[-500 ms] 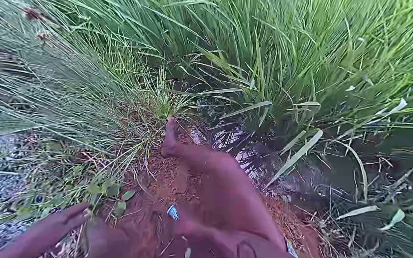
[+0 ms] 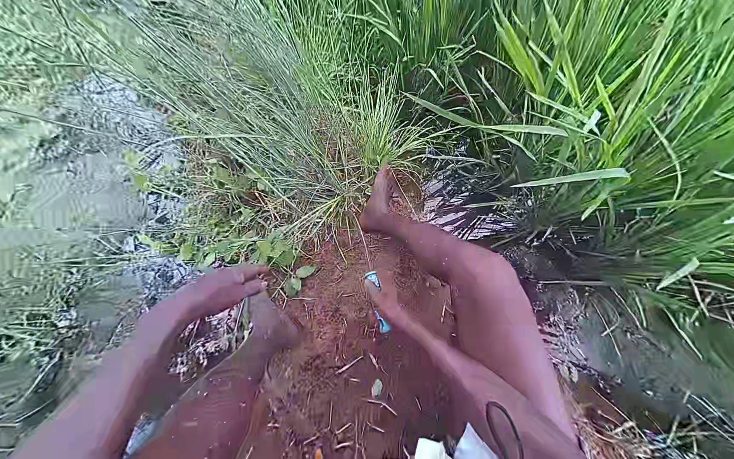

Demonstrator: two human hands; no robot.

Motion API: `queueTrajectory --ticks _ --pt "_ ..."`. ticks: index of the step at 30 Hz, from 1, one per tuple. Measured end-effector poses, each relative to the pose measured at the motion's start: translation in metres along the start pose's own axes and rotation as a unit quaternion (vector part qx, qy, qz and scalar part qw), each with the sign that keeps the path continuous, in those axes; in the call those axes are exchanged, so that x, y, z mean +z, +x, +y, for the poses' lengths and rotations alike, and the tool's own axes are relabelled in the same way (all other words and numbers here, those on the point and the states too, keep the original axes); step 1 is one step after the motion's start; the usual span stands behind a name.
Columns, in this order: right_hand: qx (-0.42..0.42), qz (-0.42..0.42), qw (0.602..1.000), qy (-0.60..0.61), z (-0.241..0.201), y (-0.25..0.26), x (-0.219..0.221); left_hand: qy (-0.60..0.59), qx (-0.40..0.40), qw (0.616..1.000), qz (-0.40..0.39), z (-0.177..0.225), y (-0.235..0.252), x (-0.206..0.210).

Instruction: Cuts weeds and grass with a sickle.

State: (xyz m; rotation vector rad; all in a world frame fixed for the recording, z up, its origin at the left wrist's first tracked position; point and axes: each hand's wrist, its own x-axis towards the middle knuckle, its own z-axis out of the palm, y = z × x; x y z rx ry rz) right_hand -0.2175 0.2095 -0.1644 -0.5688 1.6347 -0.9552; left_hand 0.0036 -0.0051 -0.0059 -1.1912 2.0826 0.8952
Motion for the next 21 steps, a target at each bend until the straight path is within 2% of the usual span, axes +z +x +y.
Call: queueTrajectory --ticks 5,8,12,16,21 --pt "0.05 -0.006 0.996 0.07 -0.014 0.019 0.017 -0.004 -0.001 1.0 -0.008 0.001 0.002 -0.002" --pt "0.069 -0.017 0.992 0.101 0.004 -0.007 0.031 -0.003 -0.006 1.0 -0.009 0.005 0.002 -0.003" --pt "0.104 -0.055 0.991 0.07 0.036 -0.059 0.037 0.026 0.016 0.999 -0.016 0.007 0.007 -0.001" --pt "0.097 -0.062 0.993 0.035 0.044 -0.055 0.024 0.035 0.025 0.999 -0.017 0.017 0.006 -0.002" --pt "0.021 -0.015 0.998 0.058 0.016 -0.035 0.011 0.006 0.027 0.999 0.022 0.011 0.001 -0.007"
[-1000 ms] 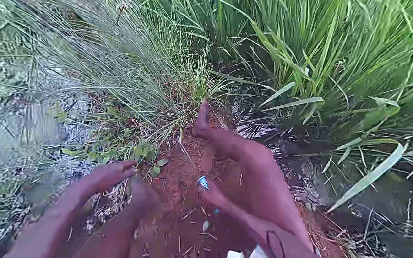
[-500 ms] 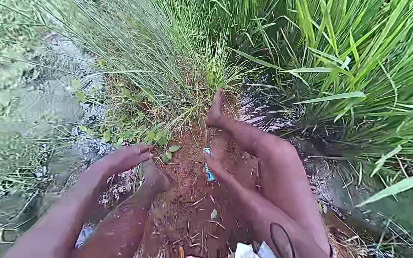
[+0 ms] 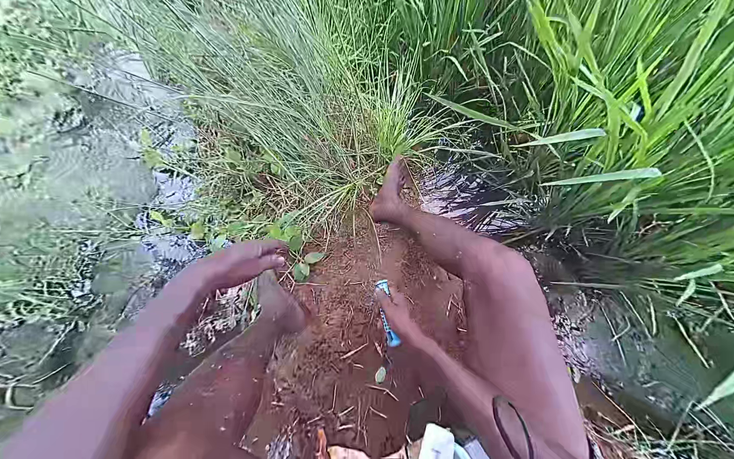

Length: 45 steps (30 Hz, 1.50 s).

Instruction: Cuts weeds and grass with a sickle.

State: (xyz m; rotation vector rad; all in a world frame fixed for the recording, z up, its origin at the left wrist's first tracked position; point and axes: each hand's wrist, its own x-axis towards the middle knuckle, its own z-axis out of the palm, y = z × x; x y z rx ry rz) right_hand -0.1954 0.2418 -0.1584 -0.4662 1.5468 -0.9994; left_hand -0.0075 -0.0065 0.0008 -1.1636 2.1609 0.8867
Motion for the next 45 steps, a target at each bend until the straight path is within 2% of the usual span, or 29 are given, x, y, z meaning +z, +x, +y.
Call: queueTrajectory --ticks 5,7,12,16,21,23,26,29,34,37,40,45 --pt "0.019 -0.013 1.0 -0.003 -0.042 0.047 0.009 0.02 -0.023 0.999 -0.037 -0.015 -0.002 0.008" --pt "0.037 -0.025 0.999 0.008 -0.048 0.06 0.021 0.007 -0.024 0.999 -0.027 -0.019 -0.003 0.007" --pt "0.057 -0.051 0.997 -0.023 -0.013 0.026 0.045 -0.038 -0.007 0.999 -0.005 -0.015 0.0 0.005" --pt "0.051 -0.091 0.991 -0.082 0.031 -0.012 0.034 -0.022 0.011 1.0 -0.008 -0.012 0.008 0.005" --pt "0.015 -0.076 0.99 -0.115 0.008 -0.014 0.017 -0.023 0.013 1.0 0.0 -0.018 0.002 0.008" --pt "-0.024 -0.052 0.991 -0.125 -0.005 -0.007 0.012 -0.014 0.011 1.0 0.011 -0.019 -0.003 0.005" --pt "-0.025 -0.025 0.991 -0.126 -0.017 0.012 0.007 -0.011 -0.002 1.0 0.005 -0.024 -0.006 0.007" --pt "0.013 -0.028 0.992 -0.121 -0.007 0.026 0.006 -0.017 -0.005 1.0 0.006 -0.033 -0.005 0.01" --pt "0.019 -0.029 0.988 -0.152 0.028 0.0 0.011 -0.052 0.007 0.998 0.044 -0.044 -0.004 0.011" --pt "0.031 -0.034 0.985 -0.168 0.021 -0.014 0.014 -0.035 0.006 0.999 0.035 -0.037 -0.005 0.008" --pt "0.006 -0.031 0.986 -0.166 0.016 -0.02 0.01 -0.04 -0.001 0.999 0.036 -0.018 -0.016 0.002" --pt "-0.027 -0.015 0.983 -0.18 0.016 -0.015 0.003 -0.056 -0.001 0.998 0.041 -0.017 -0.027 0.001"
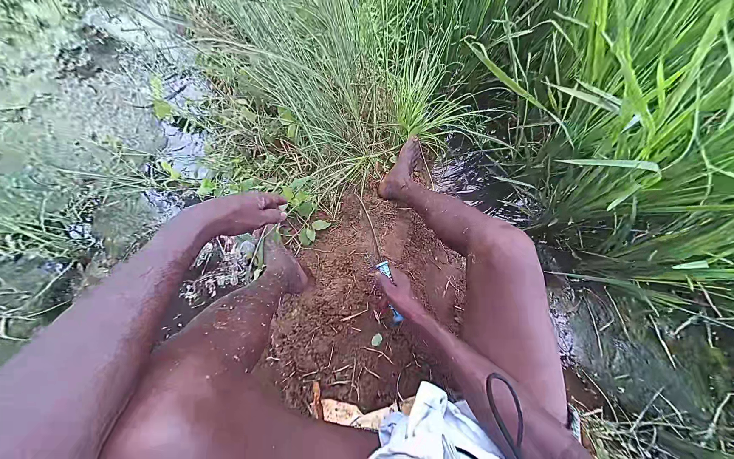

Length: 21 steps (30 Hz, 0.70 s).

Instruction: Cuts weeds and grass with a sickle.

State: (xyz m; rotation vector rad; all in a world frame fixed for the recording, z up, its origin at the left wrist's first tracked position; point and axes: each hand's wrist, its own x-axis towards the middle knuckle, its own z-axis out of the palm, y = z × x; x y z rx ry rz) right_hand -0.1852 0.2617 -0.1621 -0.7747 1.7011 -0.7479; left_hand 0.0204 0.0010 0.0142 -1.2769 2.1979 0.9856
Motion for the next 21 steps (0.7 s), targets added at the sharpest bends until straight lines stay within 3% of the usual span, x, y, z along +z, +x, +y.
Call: queueTrajectory --ticks 9,21 --pt "-0.003 0.01 1.0 0.017 0.015 0.015 0.01 -0.015 0.003 1.0 0.012 -0.017 -0.005 0.001" --pt "0.033 0.004 0.993 0.115 -0.01 0.03 0.012 -0.002 0.001 1.0 -0.021 -0.032 0.005 0.012"
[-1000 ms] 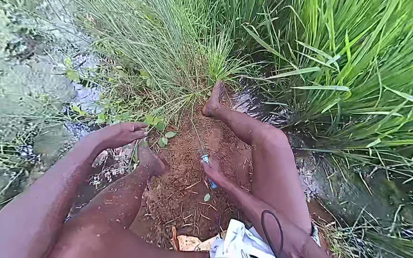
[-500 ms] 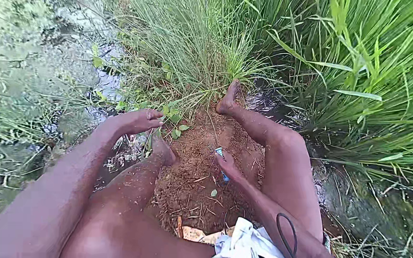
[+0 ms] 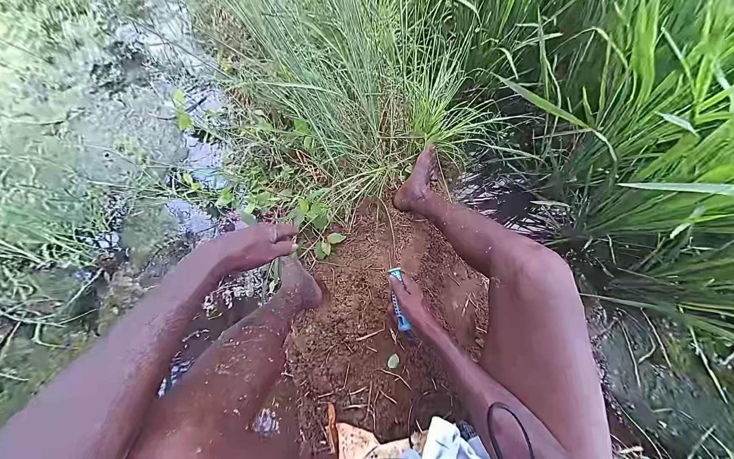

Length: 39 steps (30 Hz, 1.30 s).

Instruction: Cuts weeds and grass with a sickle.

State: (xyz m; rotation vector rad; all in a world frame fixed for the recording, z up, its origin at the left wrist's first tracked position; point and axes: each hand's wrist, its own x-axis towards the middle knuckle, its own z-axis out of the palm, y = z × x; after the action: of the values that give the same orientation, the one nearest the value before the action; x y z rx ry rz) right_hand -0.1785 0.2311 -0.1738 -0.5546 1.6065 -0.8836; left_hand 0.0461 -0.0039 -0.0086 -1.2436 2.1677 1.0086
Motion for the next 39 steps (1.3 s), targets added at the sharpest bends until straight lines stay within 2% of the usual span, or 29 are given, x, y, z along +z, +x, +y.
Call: queueTrajectory --ticks 4,6,10,13,18,22,25,31,35,39 --pt "-0.012 0.019 0.998 0.056 0.001 0.009 0.0 0.026 -0.03 0.998 -0.044 0.008 0.016 -0.004" --pt "-0.011 0.025 0.997 0.07 0.0 0.013 0.0 0.059 -0.013 0.996 -0.066 0.014 0.031 -0.009" --pt "0.003 0.023 0.998 0.064 -0.005 0.017 -0.003 0.103 -0.004 0.992 -0.075 0.02 0.09 0.002" --pt "0.022 0.031 0.998 0.045 -0.002 0.022 -0.001 0.145 -0.054 0.988 -0.029 0.013 0.151 0.035" --pt "0.04 0.012 0.993 0.107 0.003 0.027 0.007 0.029 -0.18 0.981 0.071 0.028 0.203 0.08" --pt "0.071 -0.01 0.981 0.178 -0.007 0.024 0.014 0.022 -0.206 0.97 0.125 0.025 0.219 0.092" --pt "0.076 -0.018 0.977 0.201 -0.009 0.024 0.015 0.037 -0.219 0.968 0.119 0.017 0.23 0.098" --pt "0.088 -0.056 0.969 0.223 -0.009 0.026 0.014 0.035 -0.182 0.972 0.144 -0.005 0.239 0.103" --pt "0.13 -0.081 0.954 0.257 -0.004 0.017 0.015 -0.001 -0.167 0.969 0.181 0.003 0.222 0.104" --pt "0.155 -0.085 0.947 0.269 0.001 -0.009 0.021 -0.087 -0.168 0.958 0.218 0.0 0.194 0.098"
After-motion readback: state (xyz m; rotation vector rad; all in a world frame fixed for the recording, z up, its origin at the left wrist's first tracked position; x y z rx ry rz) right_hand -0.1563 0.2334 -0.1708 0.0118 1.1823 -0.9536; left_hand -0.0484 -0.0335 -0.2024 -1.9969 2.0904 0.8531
